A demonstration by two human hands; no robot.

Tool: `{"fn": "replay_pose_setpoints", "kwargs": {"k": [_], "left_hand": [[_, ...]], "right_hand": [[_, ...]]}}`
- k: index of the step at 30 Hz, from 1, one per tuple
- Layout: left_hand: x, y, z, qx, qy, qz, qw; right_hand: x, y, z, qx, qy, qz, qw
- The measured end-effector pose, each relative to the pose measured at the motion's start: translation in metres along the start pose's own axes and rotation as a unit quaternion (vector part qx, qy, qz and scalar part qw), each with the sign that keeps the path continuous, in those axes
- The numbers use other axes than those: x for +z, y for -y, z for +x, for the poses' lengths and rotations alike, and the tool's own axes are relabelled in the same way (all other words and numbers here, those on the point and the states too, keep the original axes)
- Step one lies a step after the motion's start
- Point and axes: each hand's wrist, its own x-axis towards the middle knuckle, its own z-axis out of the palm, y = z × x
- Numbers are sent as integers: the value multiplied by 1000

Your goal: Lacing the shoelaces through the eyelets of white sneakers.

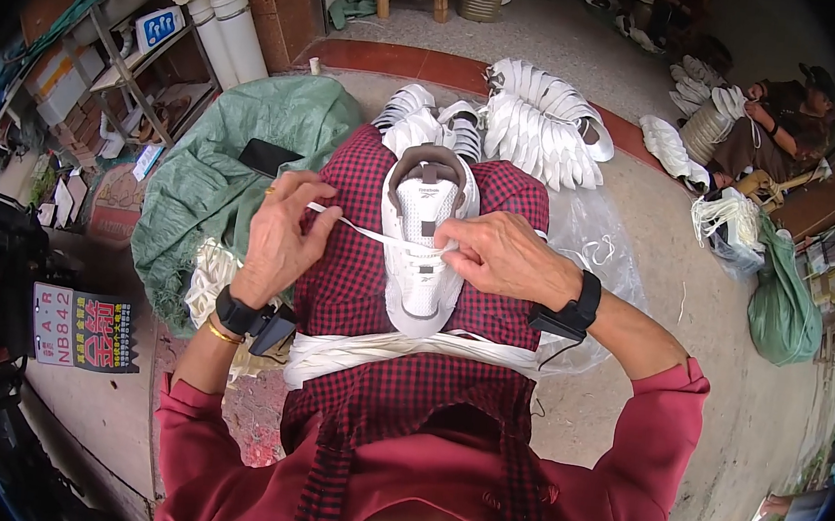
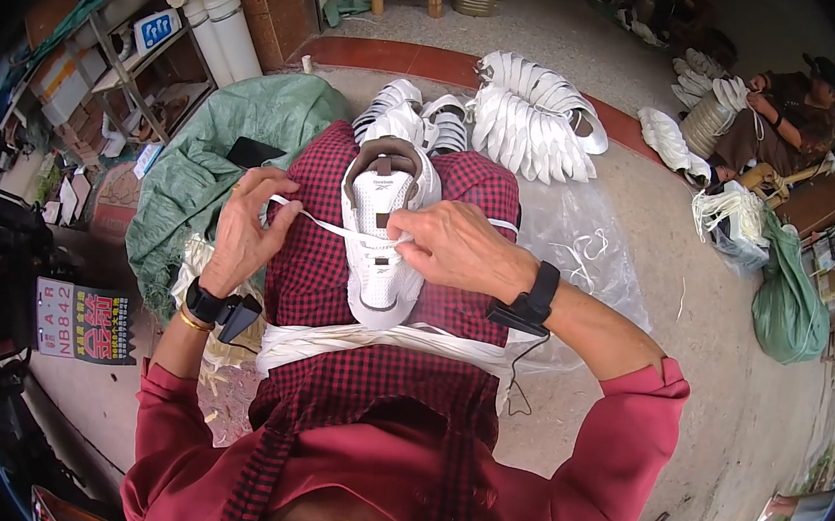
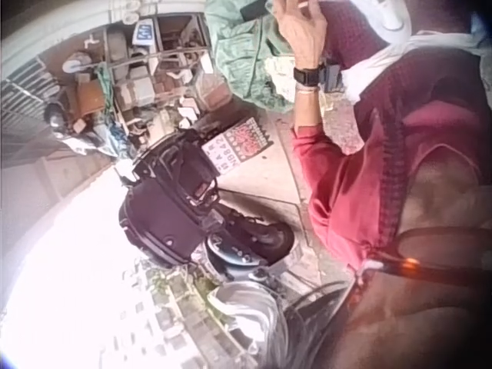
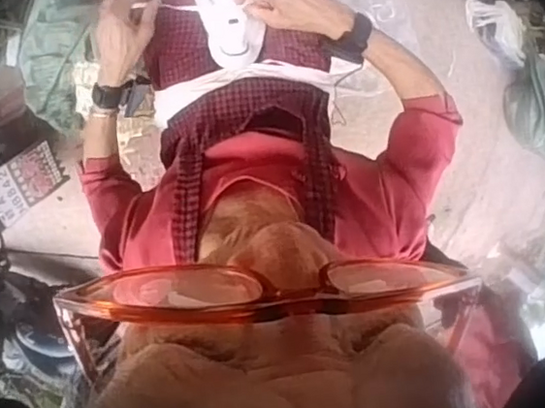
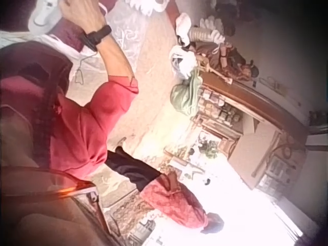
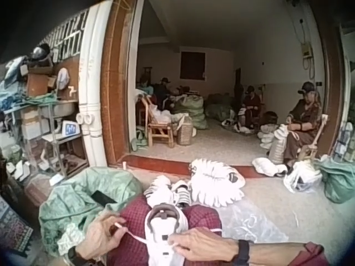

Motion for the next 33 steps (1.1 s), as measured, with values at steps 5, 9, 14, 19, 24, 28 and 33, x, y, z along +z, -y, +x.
{"fn": "replay_pose_setpoints", "kwargs": {"k": [5,9,14,19,24,28,33], "left_hand": [[23,-42,16,104,93,-20,990],[22,-33,-5,3,90,-155,984],[17,-50,17,-27,220,-168,961],[16,-50,23,2,233,-104,967],[22,-45,23,9,236,-193,952],[10,-56,28,27,193,-102,976],[10,-35,17,293,96,89,947]], "right_hand": [[-32,12,45,-113,-212,-16,971],[-56,46,80,-203,-253,5,946],[-8,-6,10,-92,-38,-33,995],[6,-6,5,-105,-59,-48,992],[11,-8,9,-104,-65,-30,992],[8,-7,8,-82,-34,-41,995],[15,-15,12,-81,-48,14,995]]}}
